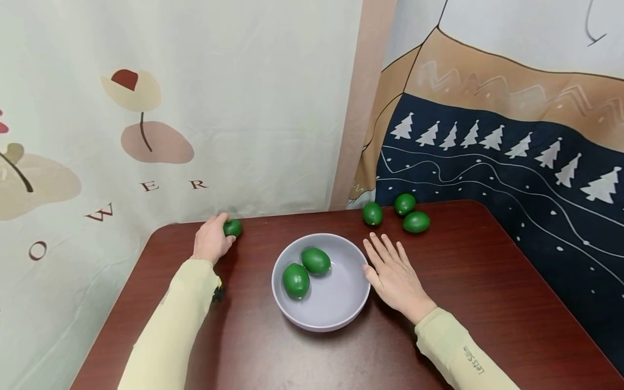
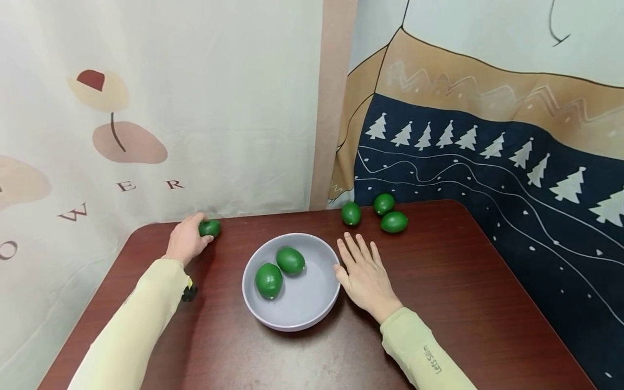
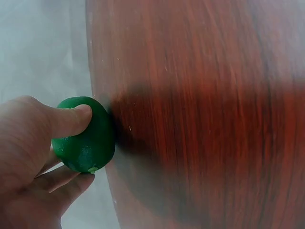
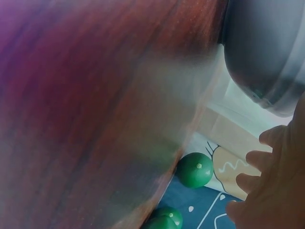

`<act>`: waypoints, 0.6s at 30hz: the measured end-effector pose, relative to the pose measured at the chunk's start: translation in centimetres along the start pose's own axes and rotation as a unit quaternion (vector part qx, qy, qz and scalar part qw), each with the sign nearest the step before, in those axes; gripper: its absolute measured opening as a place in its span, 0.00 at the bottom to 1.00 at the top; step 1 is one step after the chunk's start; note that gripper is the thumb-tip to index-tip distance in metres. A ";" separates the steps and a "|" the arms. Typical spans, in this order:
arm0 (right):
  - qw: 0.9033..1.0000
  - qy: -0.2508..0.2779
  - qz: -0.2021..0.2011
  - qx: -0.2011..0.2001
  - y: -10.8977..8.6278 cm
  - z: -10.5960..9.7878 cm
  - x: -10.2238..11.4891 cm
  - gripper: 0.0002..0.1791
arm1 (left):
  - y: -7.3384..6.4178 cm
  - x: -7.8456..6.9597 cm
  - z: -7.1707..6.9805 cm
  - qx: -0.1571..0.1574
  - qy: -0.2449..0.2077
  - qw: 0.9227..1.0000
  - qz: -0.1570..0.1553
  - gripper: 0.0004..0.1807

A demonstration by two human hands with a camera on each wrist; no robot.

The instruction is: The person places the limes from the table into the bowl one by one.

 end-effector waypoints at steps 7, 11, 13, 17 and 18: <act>1.000 -0.005 0.000 0.001 0.0 -0.1 0.1 0.35 | 0.0 -0.4 0.2 0.010 -0.001 1.000 -0.012 0.22; 1.000 -0.007 -0.001 0.003 0.0 0.0 0.0 0.35 | -0.1 -0.5 0.2 0.015 -0.001 1.000 -0.016 0.22; 1.000 -0.007 -0.001 0.003 0.0 0.0 0.0 0.35 | -0.2 -0.7 0.2 0.014 -0.001 1.000 -0.016 0.22; 1.000 -0.006 -0.002 0.005 0.1 0.1 -0.1 0.35 | -0.5 -1.2 0.2 0.014 0.004 1.000 -0.021 0.21; 1.000 -0.005 -0.002 0.007 0.1 0.1 -0.1 0.35 | -0.6 -1.3 0.2 0.016 0.005 1.000 -0.022 0.21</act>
Point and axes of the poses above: each hand's wrist, its own y-axis towards the middle knuckle, its own z-axis out of the palm, x = y × z, the point moved 6 cm from there along y, towards the middle knuckle, and after that the axes turned 9 degrees about x, right-handed, at the moved point
